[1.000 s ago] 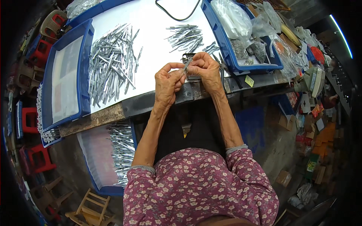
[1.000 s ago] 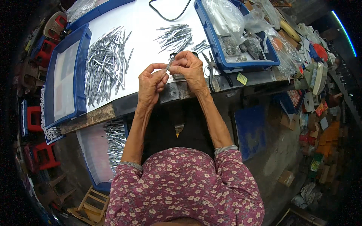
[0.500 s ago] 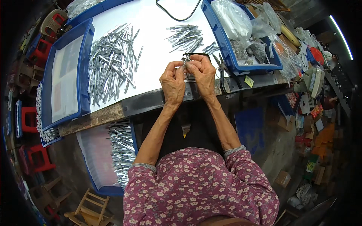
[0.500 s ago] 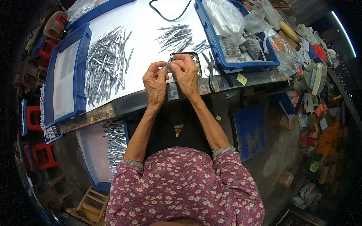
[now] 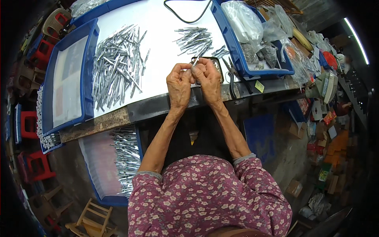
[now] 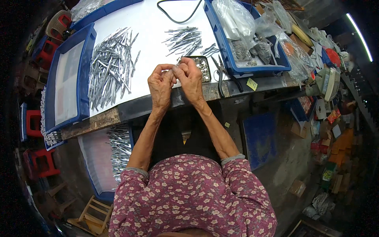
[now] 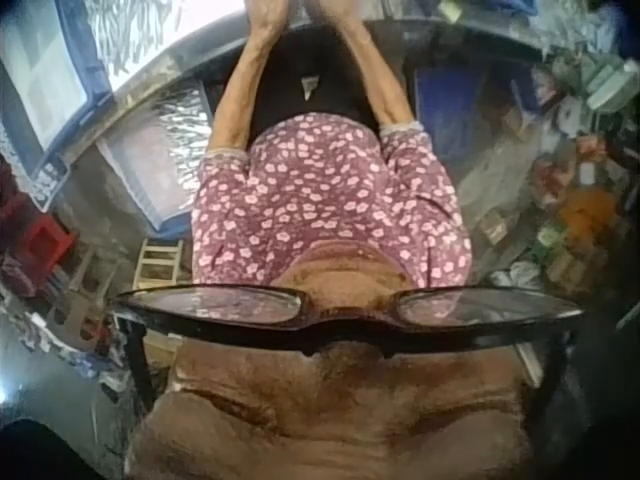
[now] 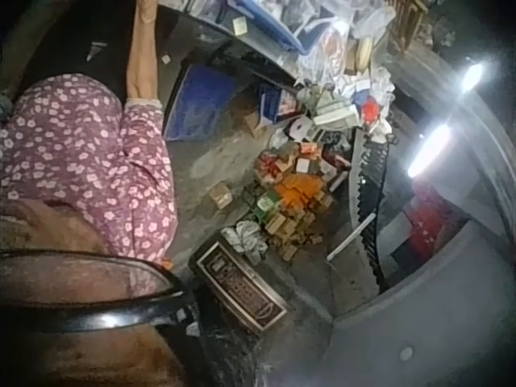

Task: Assembling small metal hardware components at a workbench.

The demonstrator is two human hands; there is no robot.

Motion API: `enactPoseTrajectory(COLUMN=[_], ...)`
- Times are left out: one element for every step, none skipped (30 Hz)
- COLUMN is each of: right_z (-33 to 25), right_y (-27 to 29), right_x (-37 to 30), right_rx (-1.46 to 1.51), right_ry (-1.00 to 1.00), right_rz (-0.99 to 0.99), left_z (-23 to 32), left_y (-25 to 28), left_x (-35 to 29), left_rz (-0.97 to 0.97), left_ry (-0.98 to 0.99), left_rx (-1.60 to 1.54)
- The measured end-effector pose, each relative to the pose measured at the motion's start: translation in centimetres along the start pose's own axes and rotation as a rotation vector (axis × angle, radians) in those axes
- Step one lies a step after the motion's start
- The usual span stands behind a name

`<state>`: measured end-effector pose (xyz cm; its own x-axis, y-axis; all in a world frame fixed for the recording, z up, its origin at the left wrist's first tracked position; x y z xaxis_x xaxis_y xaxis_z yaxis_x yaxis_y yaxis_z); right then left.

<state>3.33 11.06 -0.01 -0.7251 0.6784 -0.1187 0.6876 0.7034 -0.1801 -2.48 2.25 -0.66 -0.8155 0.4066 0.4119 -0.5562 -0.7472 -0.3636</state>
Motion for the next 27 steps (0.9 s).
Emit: enactPoseTrajectory(right_z=[0.3,0.4,0.3,0.4,0.3,0.0,-0.1,-0.1,0.2,0.4,0.4,0.3,0.0,-0.2,-0.1,0.1,0.3,0.5,0.5,0.4,0.4,0.5,0.6,0.6,0.8,1.0,1.0], right_y=[0.1,0.2,0.4,0.1,-0.3,-0.5,-0.9,-0.8,-0.5,-0.3,0.1,-0.2,-0.4,-0.6,-0.8,-0.8,-0.7,-0.7,-0.6,-0.5,-0.4,-0.5,-0.5,-0.5,-0.5,-0.4,-0.4], right_x=[0.1,0.2,0.1,0.0,-0.3,-0.6,-0.8,-0.7,-0.4,-0.3,-0.2,-0.3,-0.6,-0.7,-0.6,-0.5,-0.4,-0.4,-0.3,-0.3,-0.3,-0.3,-0.4,-0.3,-0.2,0.1,0.2], right_rx=[0.004,0.007,0.092,0.091,-0.044,-0.179,-0.209,-0.210,-0.050,0.111,0.076,0.077,-0.009,-0.095,-0.049,-0.050,-0.020,0.011,0.010,0.047,0.084,0.082,0.071,0.060,0.059,0.018,-0.023], right_ry=[-0.021,-0.042,-0.082,-0.082,0.014,0.112,0.152,0.153,0.035,-0.084,-0.084,-0.086,-0.023,0.039,0.085,0.085,0.096,0.104,0.102,0.107,0.111,0.109,0.115,0.122,0.120,0.112,0.103], right_rz=[-0.041,-0.082,-0.104,-0.106,-0.014,0.080,0.014,0.013,-0.052,-0.116,-0.095,-0.098,-0.033,0.032,-0.014,-0.013,-0.018,-0.024,-0.024,-0.045,-0.067,-0.067,-0.050,-0.034,-0.035,-0.040,-0.042], left_z=[0.1,0.2,0.2,0.2,0.0,0.0,0.1,0.3,0.5,0.7,0.9,0.9,0.7,0.5,0.4,0.3,0.4,0.4,0.4,0.4,0.4,0.5,0.7,0.8,0.7,0.6,0.5], left_y=[0.1,0.0,0.0,0.1,0.2,0.2,0.3,0.5,0.5,0.4,0.2,0.3,0.5,0.7,0.8,0.8,0.8,0.8,0.8,0.7,0.6,0.5,0.4,0.4,0.5,0.5,0.6], left_x=[0.0,0.0,0.0,0.0,-0.1,-0.1,-0.1,0.0,0.0,-0.1,-0.2,-0.2,-0.2,-0.2,-0.2,-0.2,-0.3,-0.4,-0.4,-0.4,-0.4,-0.4,-0.5,-0.5,-0.5,-0.4,-0.4], left_rz=[-0.001,-0.022,-0.040,-0.038,-0.020,-0.003,-0.002,-0.005,-0.008,-0.006,-0.001,0.004,0.005,-0.008,-0.023,-0.024,-0.038,-0.050,-0.049,-0.070,-0.089,-0.088,-0.084,-0.081,-0.080,-0.072,-0.066], left_ry=[0.002,0.026,0.047,0.047,0.048,0.049,0.048,0.035,0.023,0.023,0.025,0.026,0.026,0.002,-0.022,-0.022,-0.047,-0.070,-0.068,-0.071,-0.075,-0.072,-0.083,-0.094,-0.093,-0.097,-0.100], left_rx=[-0.002,-0.035,-0.065,-0.065,-0.033,-0.002,-0.002,0.021,0.044,0.043,0.048,0.057,0.060,0.153,0.242,0.241,0.268,0.296,0.296,0.310,0.323,0.323,0.341,0.359,0.359,0.357,0.354])
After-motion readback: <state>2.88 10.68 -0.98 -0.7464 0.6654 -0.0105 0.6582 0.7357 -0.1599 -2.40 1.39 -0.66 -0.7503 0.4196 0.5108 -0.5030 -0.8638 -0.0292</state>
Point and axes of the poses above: each hand's wrist, its own x-axis towards the middle knuckle, its own y-axis out of the back of the hand, z = x × y, the point moved 3 cm from there along x, towards the middle knuckle, and after that the axes turned 15 degrees about -y, right-handed, at the moved point
